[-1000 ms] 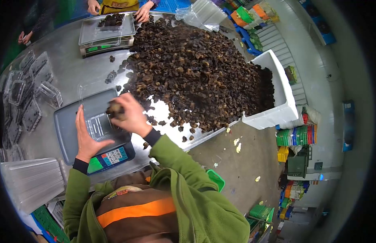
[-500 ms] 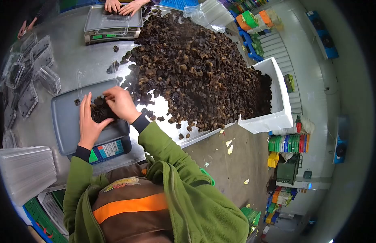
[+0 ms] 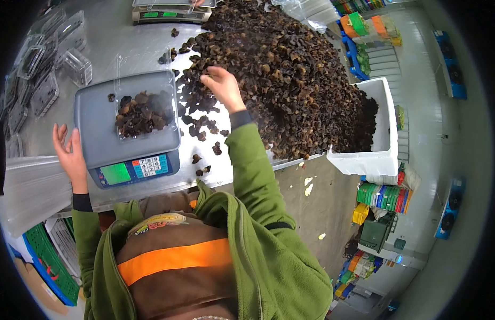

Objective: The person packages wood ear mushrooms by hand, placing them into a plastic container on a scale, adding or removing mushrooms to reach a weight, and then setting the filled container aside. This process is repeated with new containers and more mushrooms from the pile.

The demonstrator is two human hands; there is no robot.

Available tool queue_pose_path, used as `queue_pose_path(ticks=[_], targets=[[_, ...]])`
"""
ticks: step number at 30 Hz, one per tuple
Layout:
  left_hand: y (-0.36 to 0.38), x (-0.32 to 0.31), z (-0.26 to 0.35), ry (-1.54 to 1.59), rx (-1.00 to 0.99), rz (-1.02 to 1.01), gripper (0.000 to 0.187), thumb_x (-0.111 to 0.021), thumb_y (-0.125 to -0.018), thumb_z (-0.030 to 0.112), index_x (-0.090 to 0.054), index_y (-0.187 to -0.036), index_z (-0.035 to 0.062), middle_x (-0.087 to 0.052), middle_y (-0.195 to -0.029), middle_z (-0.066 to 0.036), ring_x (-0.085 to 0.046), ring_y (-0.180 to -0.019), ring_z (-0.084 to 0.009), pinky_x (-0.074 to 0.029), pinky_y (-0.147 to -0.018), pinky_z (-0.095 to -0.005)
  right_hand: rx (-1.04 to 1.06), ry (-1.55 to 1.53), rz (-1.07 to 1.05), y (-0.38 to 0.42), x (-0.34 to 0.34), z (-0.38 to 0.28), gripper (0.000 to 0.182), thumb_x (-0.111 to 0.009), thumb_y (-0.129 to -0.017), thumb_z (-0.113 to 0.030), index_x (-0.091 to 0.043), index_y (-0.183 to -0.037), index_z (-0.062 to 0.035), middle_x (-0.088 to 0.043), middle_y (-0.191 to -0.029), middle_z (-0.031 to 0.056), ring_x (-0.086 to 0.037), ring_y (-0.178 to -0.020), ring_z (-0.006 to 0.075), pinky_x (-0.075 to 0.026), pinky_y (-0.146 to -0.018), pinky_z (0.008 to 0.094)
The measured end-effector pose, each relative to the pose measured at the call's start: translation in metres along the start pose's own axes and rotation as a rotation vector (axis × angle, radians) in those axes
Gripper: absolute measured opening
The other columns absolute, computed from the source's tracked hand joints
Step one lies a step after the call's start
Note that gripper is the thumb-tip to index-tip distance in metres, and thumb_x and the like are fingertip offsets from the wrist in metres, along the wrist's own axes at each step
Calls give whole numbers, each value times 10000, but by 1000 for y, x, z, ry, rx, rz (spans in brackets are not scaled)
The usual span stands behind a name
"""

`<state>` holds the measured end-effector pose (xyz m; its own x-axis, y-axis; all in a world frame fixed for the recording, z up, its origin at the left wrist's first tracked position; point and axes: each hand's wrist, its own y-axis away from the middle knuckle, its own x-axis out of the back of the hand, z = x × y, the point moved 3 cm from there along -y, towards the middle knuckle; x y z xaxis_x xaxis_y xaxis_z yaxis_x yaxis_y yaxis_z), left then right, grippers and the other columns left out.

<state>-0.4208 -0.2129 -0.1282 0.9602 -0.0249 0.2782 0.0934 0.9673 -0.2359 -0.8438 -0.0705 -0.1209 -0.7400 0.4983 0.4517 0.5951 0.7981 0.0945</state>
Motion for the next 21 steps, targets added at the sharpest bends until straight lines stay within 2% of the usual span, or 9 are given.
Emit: queue_pose_path(ticks=[6,9,12,13,16,17,19,20,21], targets=[[4,16,-11,76,112,61,549,-653,-953,198,-419,-1409,2,-504,-1346,-192,-507,-1247,-234,-483,-970,-358,-37,-43,-42,-52,-47,-18,656,-731,-849,-304,-513,-1298,122,-659,-1165,233,-650,-1039,251,-509,-873,332],[7,11,-20,95,90,64,462,-652,-957,204,-503,-1332,-20,-590,-1221,-161,-585,-1113,-193,-509,-904,-312,-149,-93,-59,-66,-69,-27,767,-740,-839,-352,-449,-1352,137,-664,-1154,236,-649,-1042,258,-504,-888,345],[9,-7,-27,63,176,-32,292,-685,-929,171,-645,-1160,-4,-664,-1028,-99,-625,-909,-137,-515,-804,-271,-199,-75,-103,-83,-96,-20,819,-611,-912,-537,-387,-1441,47,-531,-1361,238,-469,-1295,323,-368,-1065,411],[14,-29,-7,-20,172,-175,218,-706,-902,152,-682,-1062,6,-661,-934,-77,-606,-821,-124,-501,-743,-261,-203,-207,-161,-89,-102,-19,871,-562,-917,-603,-349,-1468,37,-526,-1366,232,-424,-1335,326,-281,-1117,450],[24,-79,25,-101,64,-378,113,-744,-838,116,-727,-896,20,-617,-775,-62,-556,-671,-117,-455,-622,-261,-144,-435,-219,-64,-91,-67,821,-380,-972,-653,-398,-1453,11,-543,-1353,196,-455,-1302,304,-234,-1125,450],[25,-88,28,-107,-35,-392,142,-723,-857,111,-706,-897,-24,-576,-770,-37,-488,-632,-105,-409,-589,-261,-47,-529,-188,-54,-85,-71,731,-416,-990,-606,-533,-1314,40,-660,-1038,108,-582,-953,182,-431,-918,341],[25,-94,27,-133,-97,-382,131,-725,-853,110,-712,-890,-15,-584,-783,-53,-517,-652,-116,-430,-606,-269,64,-426,-267,-11,-67,-86,644,-429,-994,-579,-695,-1105,-3,-692,-967,100,-603,-967,179,-435,-935,336],[26,-94,27,-174,-154,-376,120,-727,-850,110,-718,-883,-5,-591,-796,-69,-546,-672,-127,-451,-624,-278,181,-89,-306,9,-56,-82,459,-573,-955,-473,-728,-1051,-52,-683,-1016,117,-605,-993,204,-423,-975,344],[27,-91,22,-42,68,-441,144,-685,-891,98,-702,-972,-20,-598,-875,-52,-575,-766,-119,-475,-691,-268,178,-71,-250,29,-60,-54,289,-711,-871,-343,-738,-1036,-106,-628,-1122,139,-564,-1088,258,-409,-1011,379]])
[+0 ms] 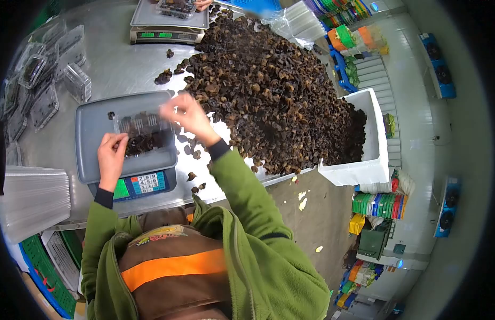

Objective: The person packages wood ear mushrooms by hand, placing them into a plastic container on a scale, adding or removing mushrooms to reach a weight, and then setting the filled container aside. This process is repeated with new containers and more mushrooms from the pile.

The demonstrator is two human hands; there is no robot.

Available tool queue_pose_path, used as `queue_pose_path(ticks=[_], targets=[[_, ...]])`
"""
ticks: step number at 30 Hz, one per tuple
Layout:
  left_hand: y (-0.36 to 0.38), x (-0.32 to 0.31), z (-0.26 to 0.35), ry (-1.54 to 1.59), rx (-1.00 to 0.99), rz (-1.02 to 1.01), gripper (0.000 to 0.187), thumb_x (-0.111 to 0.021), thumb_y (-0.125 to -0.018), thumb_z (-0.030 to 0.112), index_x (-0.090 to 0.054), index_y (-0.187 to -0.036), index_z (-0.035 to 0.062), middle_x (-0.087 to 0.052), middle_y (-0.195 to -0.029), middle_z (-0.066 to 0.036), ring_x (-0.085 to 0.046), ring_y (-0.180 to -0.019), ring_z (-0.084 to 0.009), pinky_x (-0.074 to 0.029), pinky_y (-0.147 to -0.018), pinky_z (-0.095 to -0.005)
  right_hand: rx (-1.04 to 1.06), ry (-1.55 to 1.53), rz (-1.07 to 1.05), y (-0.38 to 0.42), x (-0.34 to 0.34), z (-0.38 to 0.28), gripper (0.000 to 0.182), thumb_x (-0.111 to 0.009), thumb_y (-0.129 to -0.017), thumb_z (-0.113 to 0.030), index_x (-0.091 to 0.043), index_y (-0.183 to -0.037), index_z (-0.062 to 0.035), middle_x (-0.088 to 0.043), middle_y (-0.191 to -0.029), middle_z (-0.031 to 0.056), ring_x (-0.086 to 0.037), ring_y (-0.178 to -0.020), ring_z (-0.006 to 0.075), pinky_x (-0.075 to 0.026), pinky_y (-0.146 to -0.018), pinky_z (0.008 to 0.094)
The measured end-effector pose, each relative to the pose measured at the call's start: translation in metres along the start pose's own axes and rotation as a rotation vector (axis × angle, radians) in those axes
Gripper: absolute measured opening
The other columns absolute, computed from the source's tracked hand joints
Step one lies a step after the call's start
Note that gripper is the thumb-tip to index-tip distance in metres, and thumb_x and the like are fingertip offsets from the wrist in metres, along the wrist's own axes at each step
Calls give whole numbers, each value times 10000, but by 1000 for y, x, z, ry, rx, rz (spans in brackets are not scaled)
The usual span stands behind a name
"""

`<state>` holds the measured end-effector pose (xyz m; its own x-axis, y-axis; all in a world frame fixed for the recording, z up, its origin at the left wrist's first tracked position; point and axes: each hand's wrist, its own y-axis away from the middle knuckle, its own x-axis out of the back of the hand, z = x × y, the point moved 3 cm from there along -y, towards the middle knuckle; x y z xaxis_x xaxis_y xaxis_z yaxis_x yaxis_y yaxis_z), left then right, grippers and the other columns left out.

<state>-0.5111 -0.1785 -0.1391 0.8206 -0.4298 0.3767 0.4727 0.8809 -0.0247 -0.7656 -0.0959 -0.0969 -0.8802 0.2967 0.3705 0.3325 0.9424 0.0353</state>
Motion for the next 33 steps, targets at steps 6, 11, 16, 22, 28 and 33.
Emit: queue_pose_path(ticks=[6,11,16,22,28,33], targets=[[22,10,-47,493,282,-47,349,-611,-942,61,-548,-1276,-18,-597,-1059,-49,-609,-844,-110,-518,-748,-258,-325,-190,73,76,-30,32,405,-738,-876,-242,-616,-1199,-31,-560,-1171,104,-592,-1045,218,-527,-870,352],[33,9,-60,604,338,-318,311,-645,-917,61,-519,-1186,-32,-636,-881,-84,-639,-743,-142,-551,-661,-292,-510,-312,-31,82,-27,27,319,-679,-902,-122,-587,-1136,73,-659,-1010,93,-669,-902,199,-527,-884,328],[27,0,-50,856,625,-400,100,-493,-988,124,-496,-1030,33,-639,-899,-163,-684,-798,-265,-589,-705,-381,-518,-542,36,70,-34,52,186,-690,-849,-41,-576,-995,-28,-676,-921,89,-672,-759,167,-541,-681,276],[-19,72,-28,1189,158,84,93,-424,-980,129,-492,-965,66,-649,-850,-141,-673,-748,-268,-578,-686,-425,-173,-646,8,-12,-88,-53,336,-683,-893,-61,-547,-1199,-26,-622,-1077,81,-640,-937,166,-518,-821,298],[-49,237,70,1047,-127,416,458,-494,-1030,332,-417,-1381,49,-613,-1194,-181,-626,-1053,-265,-510,-939,-394,146,-429,-266,-54,-133,-146,446,-684,-930,-141,-529,-1322,3,-614,-1181,91,-613,-1051,156,-505,-919,299],[73,334,102,-581,-193,755,255,-542,-987,127,-608,-1184,-21,-635,-1181,-136,-626,-1027,-249,-490,-886,-340,-33,-208,-202,-4,-108,-84,338,-683,-936,-184,-631,-1212,3,-680,-1128,90,-629,-1081,157,-502,-952,290]])
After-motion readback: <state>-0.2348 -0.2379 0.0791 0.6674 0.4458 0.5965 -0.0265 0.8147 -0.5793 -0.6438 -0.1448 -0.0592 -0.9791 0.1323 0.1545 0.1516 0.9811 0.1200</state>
